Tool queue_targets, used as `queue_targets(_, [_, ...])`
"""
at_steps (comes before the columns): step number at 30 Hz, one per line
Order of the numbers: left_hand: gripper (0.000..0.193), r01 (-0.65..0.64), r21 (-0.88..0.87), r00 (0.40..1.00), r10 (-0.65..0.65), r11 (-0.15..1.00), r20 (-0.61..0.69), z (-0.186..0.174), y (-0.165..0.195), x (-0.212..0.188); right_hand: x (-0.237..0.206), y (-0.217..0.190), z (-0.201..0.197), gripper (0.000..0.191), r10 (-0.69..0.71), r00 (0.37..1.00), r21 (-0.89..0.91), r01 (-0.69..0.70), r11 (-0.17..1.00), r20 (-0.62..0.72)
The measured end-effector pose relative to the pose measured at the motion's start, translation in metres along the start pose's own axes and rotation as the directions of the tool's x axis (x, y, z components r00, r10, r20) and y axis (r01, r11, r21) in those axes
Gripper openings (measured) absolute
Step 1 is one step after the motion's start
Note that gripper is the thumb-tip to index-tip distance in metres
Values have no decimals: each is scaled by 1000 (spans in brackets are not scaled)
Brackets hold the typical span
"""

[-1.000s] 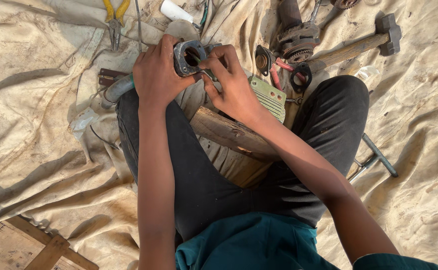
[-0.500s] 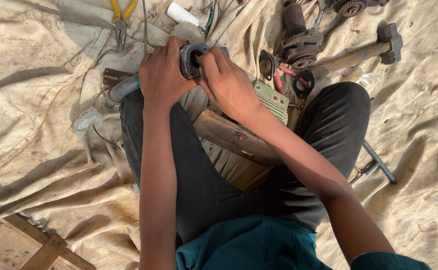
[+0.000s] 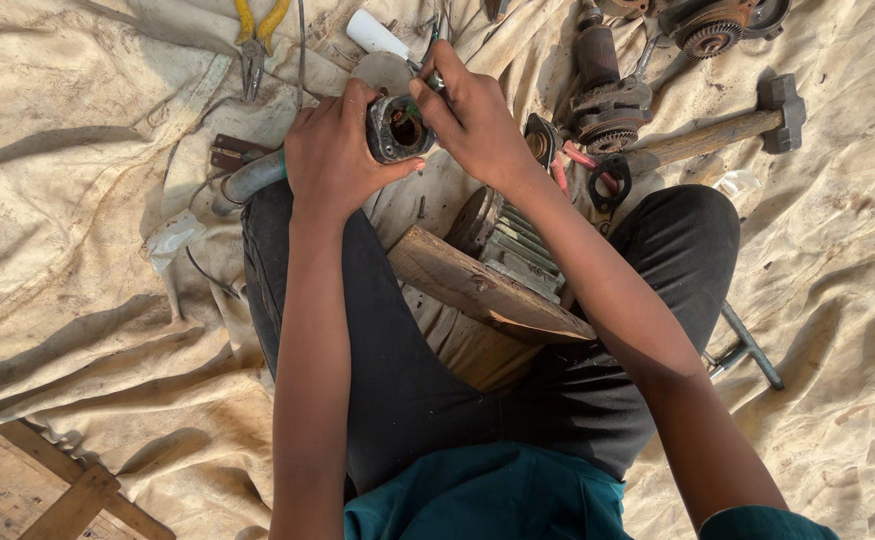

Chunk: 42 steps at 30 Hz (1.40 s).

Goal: The person sits on a tarp and uses pliers and a screwdriver to remove a small metal piece from a motor housing and then scrape inside the housing. The person then picks up a circular metal part and examines it.

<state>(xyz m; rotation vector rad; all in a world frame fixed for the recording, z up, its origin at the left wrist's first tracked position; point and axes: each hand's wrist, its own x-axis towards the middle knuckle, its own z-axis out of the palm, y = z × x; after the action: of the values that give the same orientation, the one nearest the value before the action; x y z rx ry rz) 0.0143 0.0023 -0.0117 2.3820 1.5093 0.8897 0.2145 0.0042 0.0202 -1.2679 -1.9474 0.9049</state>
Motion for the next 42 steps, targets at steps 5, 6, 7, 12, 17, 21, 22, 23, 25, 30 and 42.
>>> queue_targets(5, [87,4,28,1000,-4,1000,11,2,-1,0,-14,8,-11,19,198,975,462,-130,877,-100])
queue_targets(6, [88,8,30,1000,-8,1000,5,2,-2,0,-18,7,-14,18,148,979,325,-96,941,-138])
queue_targets(7, [89,11,31,1000,-11,999,2,3,-2,0,-23,5,-16,17,95,981,181,-64,981,-168])
queue_targets(12, [87,17,16,1000,-17,1000,22,3,0,2,-35,-11,0,17,-136,985,-124,122,985,-109])
queue_targets(17, [78,29,6,999,-29,1000,19,-1,3,3,-38,-19,16,19,-132,988,-213,112,971,-84])
queue_targets(21, [82,11,14,1000,-11,1000,8,-2,3,3,-38,-20,7,19,154,974,66,-144,987,-168])
queue_targets(22, [85,13,28,1000,-14,1000,10,-2,3,4,-39,-21,9,19,135,969,63,-125,990,-207])
queue_targets(23, [82,17,22,1000,-17,1000,3,-2,3,4,-39,-21,8,19,22,981,-32,-29,999,-194])
queue_targets(25, [76,19,8,1000,-19,1000,-6,-2,3,4,-45,-25,19,20,-196,971,-211,164,964,-140])
queue_targets(30, [86,7,19,1000,-7,1000,10,-4,3,3,-40,-12,20,18,278,929,236,-221,946,-244])
queue_targets(42, [100,-24,-188,996,39,982,77,-66,-4,2,-59,-9,-46,29,193,918,130,-156,979,-346])
